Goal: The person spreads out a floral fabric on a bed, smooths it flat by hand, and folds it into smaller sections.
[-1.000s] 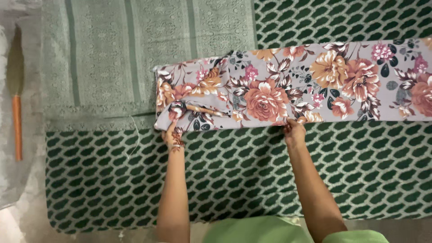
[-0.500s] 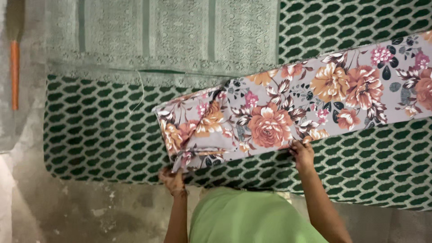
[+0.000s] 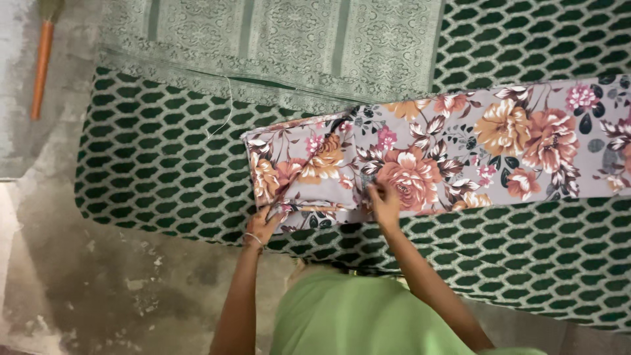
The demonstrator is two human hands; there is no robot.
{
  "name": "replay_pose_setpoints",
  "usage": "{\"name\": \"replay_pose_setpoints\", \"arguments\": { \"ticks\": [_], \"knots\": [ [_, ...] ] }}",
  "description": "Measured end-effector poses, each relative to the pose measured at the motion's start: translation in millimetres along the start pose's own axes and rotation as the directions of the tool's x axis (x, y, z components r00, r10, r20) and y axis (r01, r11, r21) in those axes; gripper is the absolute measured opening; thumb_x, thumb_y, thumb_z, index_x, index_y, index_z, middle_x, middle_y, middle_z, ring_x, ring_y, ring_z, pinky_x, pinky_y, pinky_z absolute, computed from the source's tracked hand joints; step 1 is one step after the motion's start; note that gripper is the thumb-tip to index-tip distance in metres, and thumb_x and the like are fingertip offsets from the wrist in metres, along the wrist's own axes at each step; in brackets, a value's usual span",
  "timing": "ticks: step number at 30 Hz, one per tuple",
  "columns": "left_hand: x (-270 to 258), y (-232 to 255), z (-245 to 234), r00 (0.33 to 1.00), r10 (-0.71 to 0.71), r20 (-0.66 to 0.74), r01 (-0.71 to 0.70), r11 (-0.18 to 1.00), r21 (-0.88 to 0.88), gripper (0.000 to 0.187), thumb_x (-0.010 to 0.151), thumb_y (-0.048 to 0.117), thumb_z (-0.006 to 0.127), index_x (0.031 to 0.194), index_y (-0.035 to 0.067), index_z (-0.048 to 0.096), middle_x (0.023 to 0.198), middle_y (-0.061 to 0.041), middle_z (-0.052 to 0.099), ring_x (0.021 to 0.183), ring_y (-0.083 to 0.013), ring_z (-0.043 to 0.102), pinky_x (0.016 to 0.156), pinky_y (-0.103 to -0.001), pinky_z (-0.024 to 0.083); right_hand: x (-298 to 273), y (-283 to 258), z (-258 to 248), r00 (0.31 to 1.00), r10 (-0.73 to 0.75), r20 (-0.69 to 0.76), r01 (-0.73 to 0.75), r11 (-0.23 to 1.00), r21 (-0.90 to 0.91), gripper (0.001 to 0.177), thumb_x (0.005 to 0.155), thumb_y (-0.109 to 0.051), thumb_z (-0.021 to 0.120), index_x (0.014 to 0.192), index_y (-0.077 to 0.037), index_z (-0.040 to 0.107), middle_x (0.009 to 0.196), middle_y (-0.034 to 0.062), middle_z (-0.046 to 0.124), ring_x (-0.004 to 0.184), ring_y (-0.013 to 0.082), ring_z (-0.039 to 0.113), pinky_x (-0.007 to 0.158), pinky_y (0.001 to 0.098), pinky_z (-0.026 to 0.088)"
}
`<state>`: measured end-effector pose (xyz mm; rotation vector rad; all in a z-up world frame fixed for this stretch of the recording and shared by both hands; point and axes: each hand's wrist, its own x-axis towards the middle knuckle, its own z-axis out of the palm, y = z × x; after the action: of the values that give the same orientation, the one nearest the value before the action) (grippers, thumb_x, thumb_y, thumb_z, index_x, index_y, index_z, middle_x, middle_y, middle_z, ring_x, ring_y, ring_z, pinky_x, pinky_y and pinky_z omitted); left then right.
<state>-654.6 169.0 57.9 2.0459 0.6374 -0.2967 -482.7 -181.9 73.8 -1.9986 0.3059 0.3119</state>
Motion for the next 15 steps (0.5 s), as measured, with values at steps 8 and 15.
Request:
{"name": "replay_pose_setpoints", "arguments": {
  "ticks": [8,15],
  "knots": [
    [-26,-45,22,0.976,-0.04,-0.216,-0.064,0.89,-0.452,0.025,0.1,0.023,0.063,0.115,0.004,0.071,0.091,-0.004,0.07,0.08,-0.0113,0.059,0.075,-0.027,0.05,56,-103,90,0.739,0.282,0.612,-0.393,0.918,0.051,0.056,0.094,-0.029,0.074,0.126,0.016,0.071,0.114,0.0345,0.072,0.083,0.0335,0.063,0.073,0.0453,0.048],
    [-23,-42,25,0.889,-0.453,-0.064,0.252,0.602,-0.758,0.028,0.099,0.024,0.069,0.113,0.002,0.078,0.076,0.0,0.058,0.059,-0.012,0.036,0.052,-0.029,0.026,42,-216,138,0.656,0.018,0.755,-0.215,0.963,0.164,0.048,0.102,-0.035,0.052,0.144,-0.01,0.054,0.149,0.0088,0.054,0.142,0.0236,0.045,0.116,0.0395,0.037]
  ]
}}
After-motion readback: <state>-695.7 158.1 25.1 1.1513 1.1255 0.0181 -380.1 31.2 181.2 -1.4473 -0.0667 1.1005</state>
